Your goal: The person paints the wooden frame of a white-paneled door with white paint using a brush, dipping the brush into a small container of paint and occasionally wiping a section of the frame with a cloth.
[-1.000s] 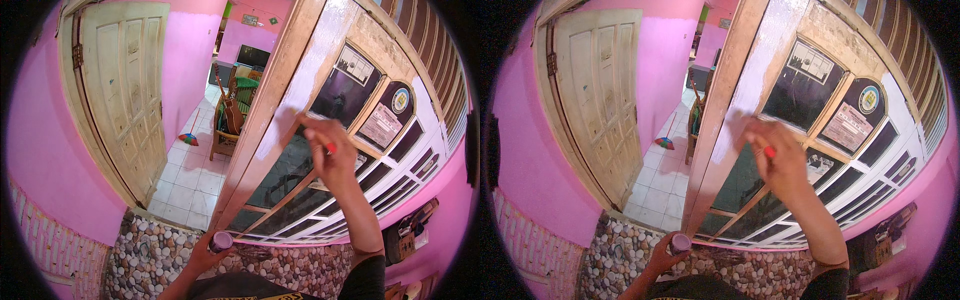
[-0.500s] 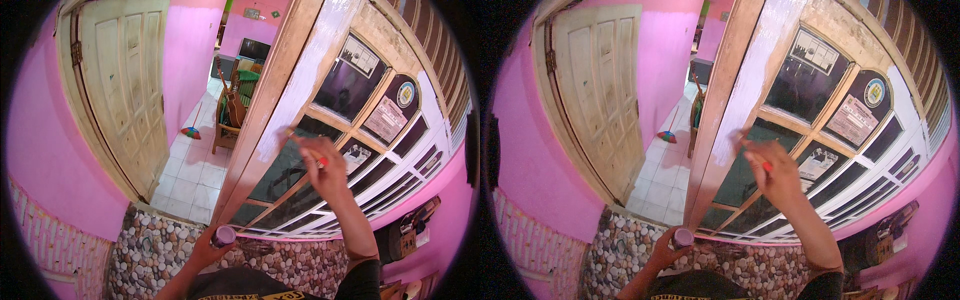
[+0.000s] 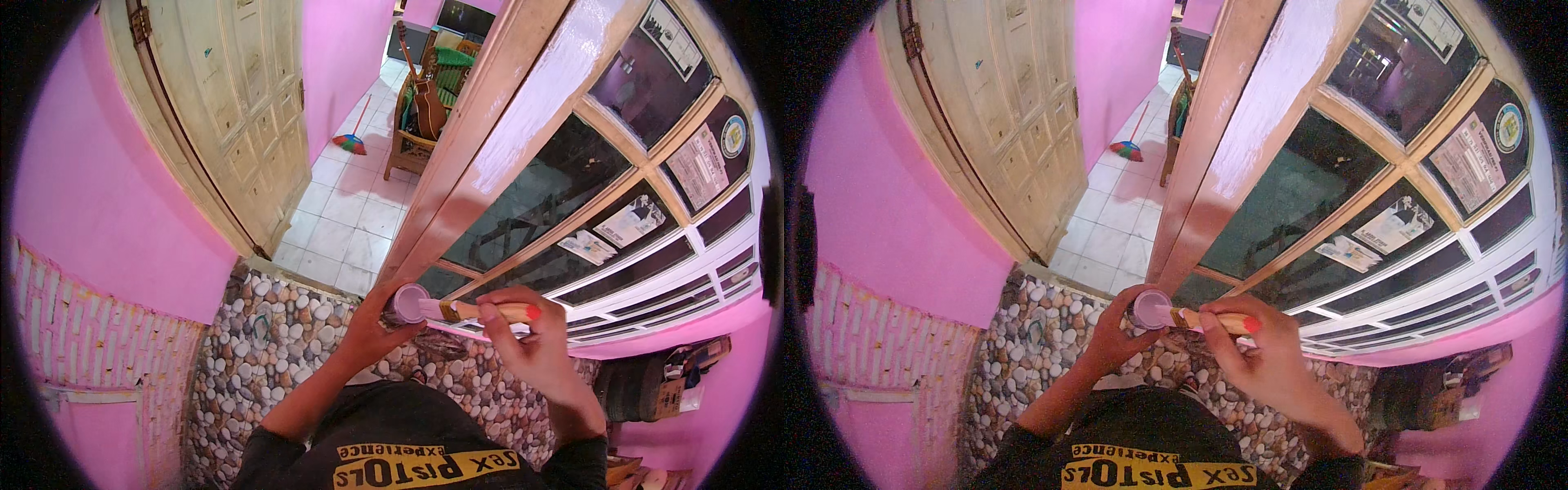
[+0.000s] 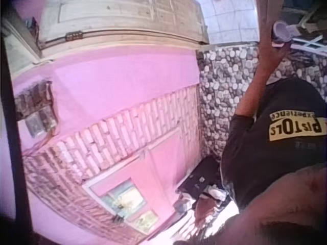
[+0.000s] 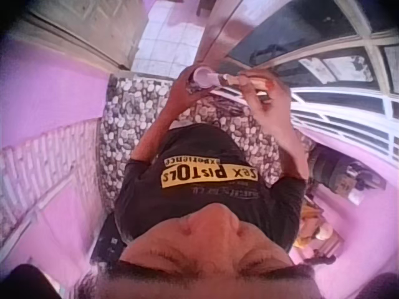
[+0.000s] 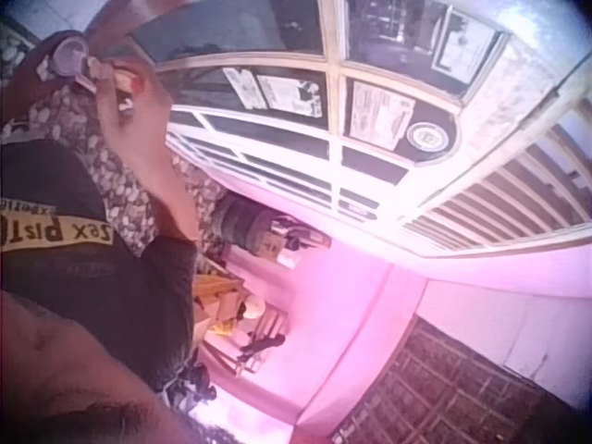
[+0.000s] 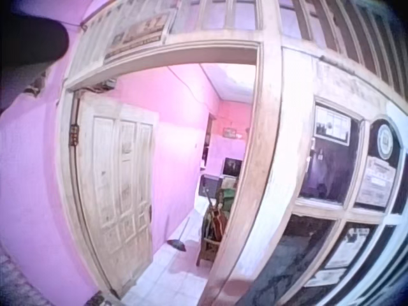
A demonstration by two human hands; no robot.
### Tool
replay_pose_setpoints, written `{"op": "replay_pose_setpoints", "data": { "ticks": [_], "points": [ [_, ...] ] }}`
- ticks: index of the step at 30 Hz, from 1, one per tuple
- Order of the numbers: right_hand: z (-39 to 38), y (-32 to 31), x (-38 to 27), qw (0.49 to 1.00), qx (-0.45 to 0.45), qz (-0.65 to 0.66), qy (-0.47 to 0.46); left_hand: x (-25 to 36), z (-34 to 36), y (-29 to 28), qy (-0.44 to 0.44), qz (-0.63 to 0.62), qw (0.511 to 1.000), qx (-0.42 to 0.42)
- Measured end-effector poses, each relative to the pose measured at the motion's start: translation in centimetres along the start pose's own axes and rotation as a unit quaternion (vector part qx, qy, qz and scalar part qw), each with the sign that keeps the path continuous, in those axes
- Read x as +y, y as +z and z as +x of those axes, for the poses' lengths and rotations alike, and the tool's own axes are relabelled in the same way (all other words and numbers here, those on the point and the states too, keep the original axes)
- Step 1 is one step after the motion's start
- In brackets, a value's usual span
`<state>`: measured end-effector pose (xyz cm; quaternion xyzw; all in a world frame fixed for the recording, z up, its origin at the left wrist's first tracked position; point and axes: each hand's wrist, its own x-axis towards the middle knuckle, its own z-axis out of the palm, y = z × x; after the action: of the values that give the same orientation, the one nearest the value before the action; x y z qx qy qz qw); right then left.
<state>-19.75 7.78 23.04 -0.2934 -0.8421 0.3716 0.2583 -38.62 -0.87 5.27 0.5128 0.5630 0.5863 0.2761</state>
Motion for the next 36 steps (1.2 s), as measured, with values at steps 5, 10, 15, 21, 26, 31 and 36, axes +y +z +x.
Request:
{"op": "replay_pose_setpoints", "data": {
  "ticks": [5,10,15,21,26,31,36],
  "points": [
    [0.7,2.3,2.2,0.999,-0.008,-0.034,-0.023,-0.2,0.1,0.3,0.006,-0.008,1.000,-0.009],
    [1.4,4.3,4.2,0.998,-0.029,-0.056,-0.016,-0.7,0.3,0.7,0.031,-0.002,0.999,-0.015],
    [1.4,4.8,4.7,0.998,-0.032,-0.054,-0.022,-1.0,0.5,0.7,0.041,0.007,0.999,-0.018],
    [1.2,4.0,4.9,0.999,0.003,-0.035,-0.004,-1.4,0.7,0.9,0.038,0.014,0.999,-0.010],
    [0.6,3.5,6.7,0.996,0.042,0.043,0.067,-1.2,0.8,0.9,0.021,0.019,0.999,-0.014],
    [0.1,3.7,8.7,0.947,0.104,0.251,0.174,-1.4,1.2,1.3,0.020,0.003,1.000,-0.015],
    [-0.5,3.8,10.8,0.898,0.151,0.338,0.239,-1.4,1.7,1.7,0.024,-0.001,1.000,-0.011]
  ]
}}
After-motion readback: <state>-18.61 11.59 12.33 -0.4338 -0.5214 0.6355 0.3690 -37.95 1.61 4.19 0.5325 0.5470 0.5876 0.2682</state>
